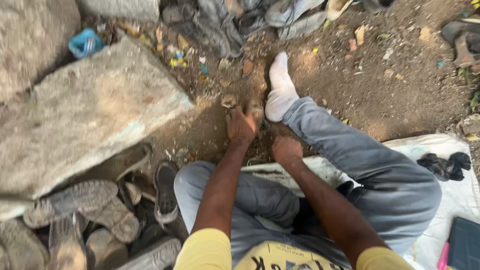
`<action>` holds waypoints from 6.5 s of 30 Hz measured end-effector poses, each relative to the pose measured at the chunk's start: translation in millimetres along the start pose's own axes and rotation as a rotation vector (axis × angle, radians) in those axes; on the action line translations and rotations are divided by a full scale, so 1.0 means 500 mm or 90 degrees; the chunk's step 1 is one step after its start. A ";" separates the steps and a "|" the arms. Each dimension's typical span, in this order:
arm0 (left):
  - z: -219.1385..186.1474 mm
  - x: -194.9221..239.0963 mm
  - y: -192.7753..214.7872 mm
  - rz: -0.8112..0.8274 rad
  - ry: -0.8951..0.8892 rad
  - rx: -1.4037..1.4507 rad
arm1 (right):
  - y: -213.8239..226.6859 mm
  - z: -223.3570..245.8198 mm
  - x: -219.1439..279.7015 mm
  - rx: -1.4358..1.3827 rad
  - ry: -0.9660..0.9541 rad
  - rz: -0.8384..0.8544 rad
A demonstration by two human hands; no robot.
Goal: The person sits on the ground and uses a knife to scrape and clean the sole and edges of a single shoe. They repeatedly scrape the sole, turn the shoe over, and continue scraping different areas of the sole and upper.
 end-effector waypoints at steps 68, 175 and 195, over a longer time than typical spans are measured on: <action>0.009 -0.016 -0.049 -0.006 -0.170 0.049 | 0.013 0.027 0.104 -0.172 -0.030 0.066; -0.047 -0.009 -0.214 0.046 0.142 -0.072 | -0.021 -0.078 -0.050 -0.096 0.120 -0.014; 0.006 0.006 -0.018 0.105 0.163 0.187 | 0.043 -0.019 0.090 -0.003 0.113 0.097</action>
Point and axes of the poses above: each hand's wrist, its own x-axis away from the middle knuckle, its own y-axis out of the back of the hand, z = x × y, the point moved 1 cm from there along -x, towards the middle knuckle, and after that the axes turned 6 degrees about -z, right-handed, at the moved point
